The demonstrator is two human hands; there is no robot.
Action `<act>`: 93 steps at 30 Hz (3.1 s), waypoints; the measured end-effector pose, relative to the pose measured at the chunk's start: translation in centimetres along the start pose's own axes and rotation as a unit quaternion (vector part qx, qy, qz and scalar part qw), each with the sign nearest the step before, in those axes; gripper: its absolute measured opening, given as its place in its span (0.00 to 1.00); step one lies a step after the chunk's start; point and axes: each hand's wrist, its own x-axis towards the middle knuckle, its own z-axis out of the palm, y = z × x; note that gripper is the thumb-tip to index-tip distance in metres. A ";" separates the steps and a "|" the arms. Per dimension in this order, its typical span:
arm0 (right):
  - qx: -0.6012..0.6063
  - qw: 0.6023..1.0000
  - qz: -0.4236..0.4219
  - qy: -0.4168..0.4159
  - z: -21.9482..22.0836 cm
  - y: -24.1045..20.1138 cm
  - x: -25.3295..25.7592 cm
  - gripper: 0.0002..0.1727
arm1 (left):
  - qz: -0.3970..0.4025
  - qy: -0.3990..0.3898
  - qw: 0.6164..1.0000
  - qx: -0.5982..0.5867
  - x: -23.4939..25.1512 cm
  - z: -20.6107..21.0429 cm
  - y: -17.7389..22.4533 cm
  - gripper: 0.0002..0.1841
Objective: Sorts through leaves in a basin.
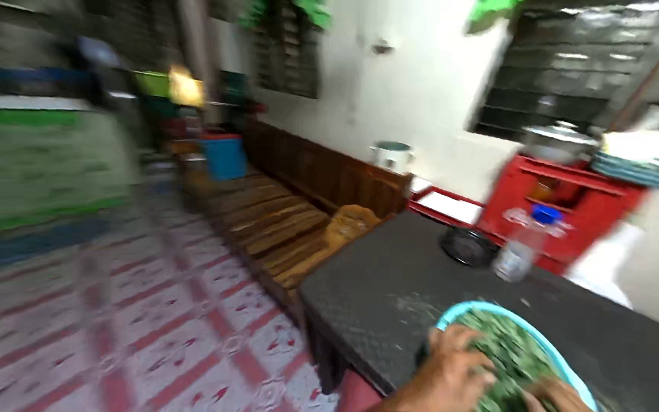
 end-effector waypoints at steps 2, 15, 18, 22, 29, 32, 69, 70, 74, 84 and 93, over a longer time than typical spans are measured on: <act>-0.001 0.991 -0.040 0.130 5.5 6.9 -2.6 0.09 | 0.026 -0.056 0.998 -0.026 0.5 -0.1 -0.8 0.11; 0.058 0.980 -0.040 0.187 6.5 5.3 -2.3 0.15 | 0.075 -0.062 0.994 -0.040 2.2 3.1 -0.9 0.13; 0.088 0.967 -0.075 0.227 7.4 4.9 -1.6 0.09 | 0.072 -0.071 0.994 -0.037 2.2 2.7 -0.5 0.12; 0.098 0.961 -0.081 0.245 7.6 5.0 -1.3 0.08 | 0.054 -0.093 0.994 -0.017 2.4 1.5 0.8 0.12; -0.045 0.985 -0.018 0.167 6.2 6.5 -3.5 0.11 | 0.021 -0.117 0.987 0.104 2.2 -0.1 2.1 0.08; -0.090 0.967 0.027 0.235 3.8 8.6 -4.3 0.11 | 0.017 -0.106 0.986 0.127 2.2 -0.3 2.1 0.10; 0.028 0.970 -0.056 0.233 3.0 7.6 -0.7 0.07 | 0.018 -0.122 0.979 -0.160 4.6 3.1 1.0 0.13; 0.032 0.970 -0.061 0.232 3.2 7.5 -0.6 0.07 | 0.020 -0.114 0.980 -0.161 4.6 3.1 0.9 0.12; 0.067 0.970 -0.079 0.220 3.9 7.4 -0.4 0.09 | 0.020 -0.097 0.985 -0.143 4.6 2.7 0.9 0.12; 0.187 0.963 -0.070 0.182 4.3 6.3 0.5 0.09 | 0.052 -0.049 0.997 -0.022 4.5 2.5 0.5 0.11; 0.070 0.981 -0.045 0.174 4.0 7.6 -0.2 0.13 | 0.052 -0.035 0.998 0.018 4.3 2.3 0.5 0.11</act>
